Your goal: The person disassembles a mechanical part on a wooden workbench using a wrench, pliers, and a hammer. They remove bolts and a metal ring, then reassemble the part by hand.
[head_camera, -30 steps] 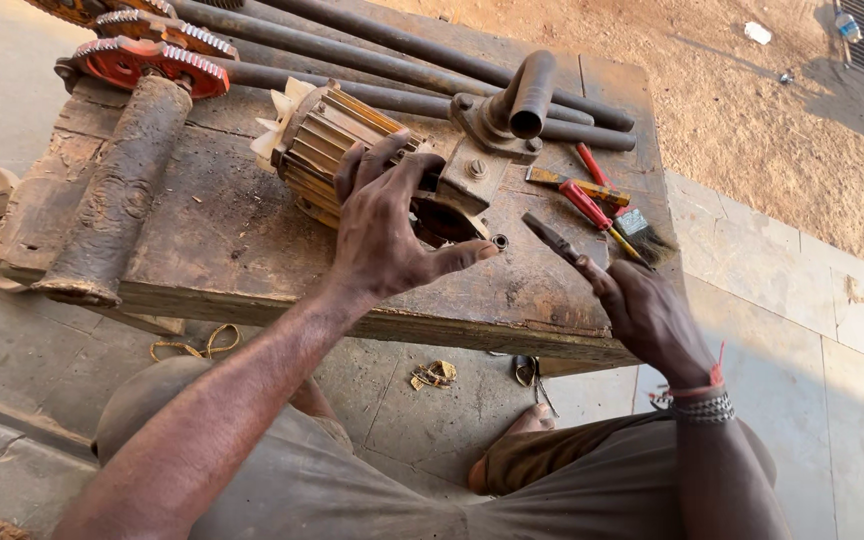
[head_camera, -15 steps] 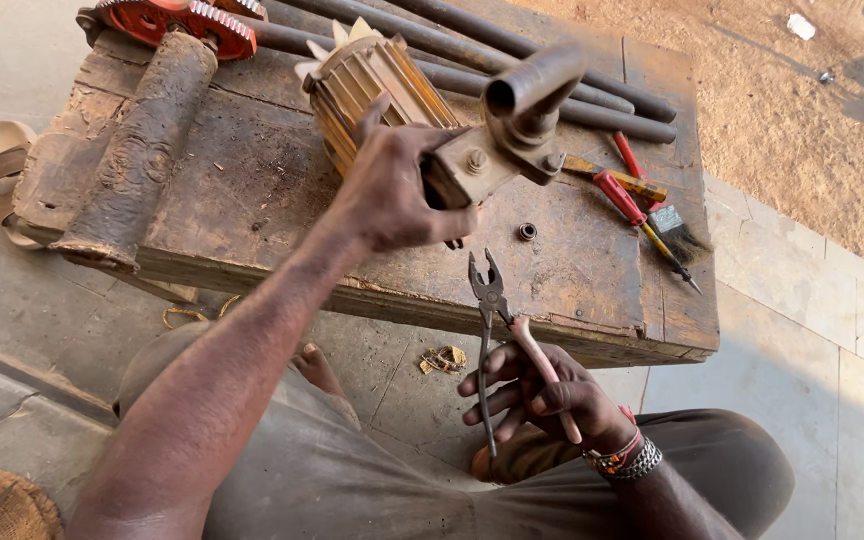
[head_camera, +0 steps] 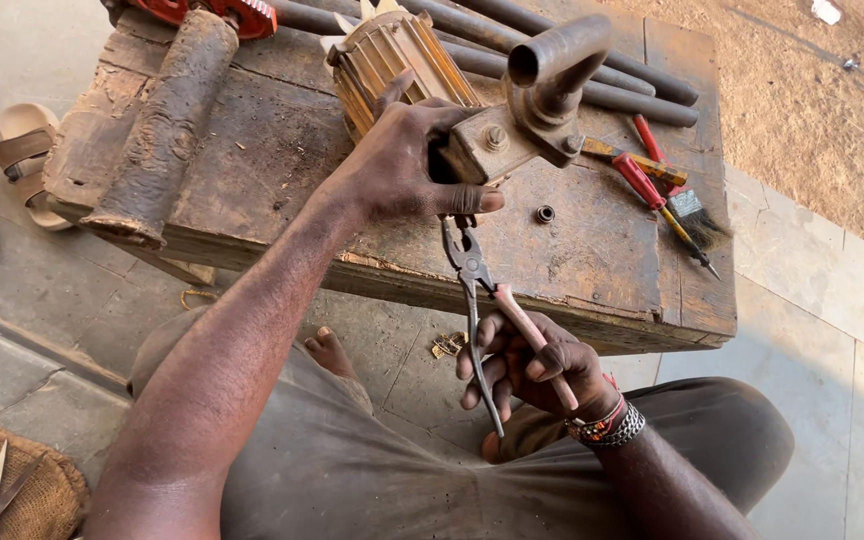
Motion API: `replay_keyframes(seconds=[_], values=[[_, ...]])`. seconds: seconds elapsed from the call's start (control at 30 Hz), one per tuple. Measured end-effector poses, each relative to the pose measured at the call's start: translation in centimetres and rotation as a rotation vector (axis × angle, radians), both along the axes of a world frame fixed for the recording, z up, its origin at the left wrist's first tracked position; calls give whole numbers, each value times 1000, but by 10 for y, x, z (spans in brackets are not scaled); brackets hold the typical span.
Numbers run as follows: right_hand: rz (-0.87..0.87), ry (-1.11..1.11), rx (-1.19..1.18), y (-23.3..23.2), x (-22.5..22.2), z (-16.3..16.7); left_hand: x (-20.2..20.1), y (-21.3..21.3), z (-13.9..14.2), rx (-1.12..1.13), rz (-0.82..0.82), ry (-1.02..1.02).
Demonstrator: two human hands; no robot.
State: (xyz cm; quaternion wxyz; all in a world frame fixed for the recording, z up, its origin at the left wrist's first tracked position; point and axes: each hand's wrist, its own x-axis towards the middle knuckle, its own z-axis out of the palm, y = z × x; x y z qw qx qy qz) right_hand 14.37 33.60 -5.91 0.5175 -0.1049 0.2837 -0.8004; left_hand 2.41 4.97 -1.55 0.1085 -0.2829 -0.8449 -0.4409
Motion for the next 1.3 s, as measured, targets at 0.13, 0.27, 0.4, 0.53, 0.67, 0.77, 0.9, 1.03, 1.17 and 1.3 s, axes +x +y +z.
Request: replay_keyframes(seconds=[0.13,0.27,0.4,0.53,0.67,0.77,0.9,1.03,1.17,1.3], values=[[-7,-12,0,3,-3,-2,-6,3,-12,16,34,9],[-28,35,6,0,-4,2,-12,3,-24,0,46,41],[52,-135,-62,-8,-3,13,-18,5,-28,-7,56,128],[79,-140,-45,-12,0,32,-12,5,-23,26,38,126],[-236,1176,1098,-17,15,41,-2,2,-10,8,36,48],[-422,1430,1211,-19,22,34,0,3,-2,-34,57,-41],[-168,622,680,-4,7,23,0,4,-2,-5,17,22],[-52,29,102,5,-3,9,-2,4,-5,-19,37,27],[-41,-68,14,6,-5,2,-1,3,-7,-1,36,18],[-19,-52,-33,8,-8,1,0,3,-8,-1,39,20]])
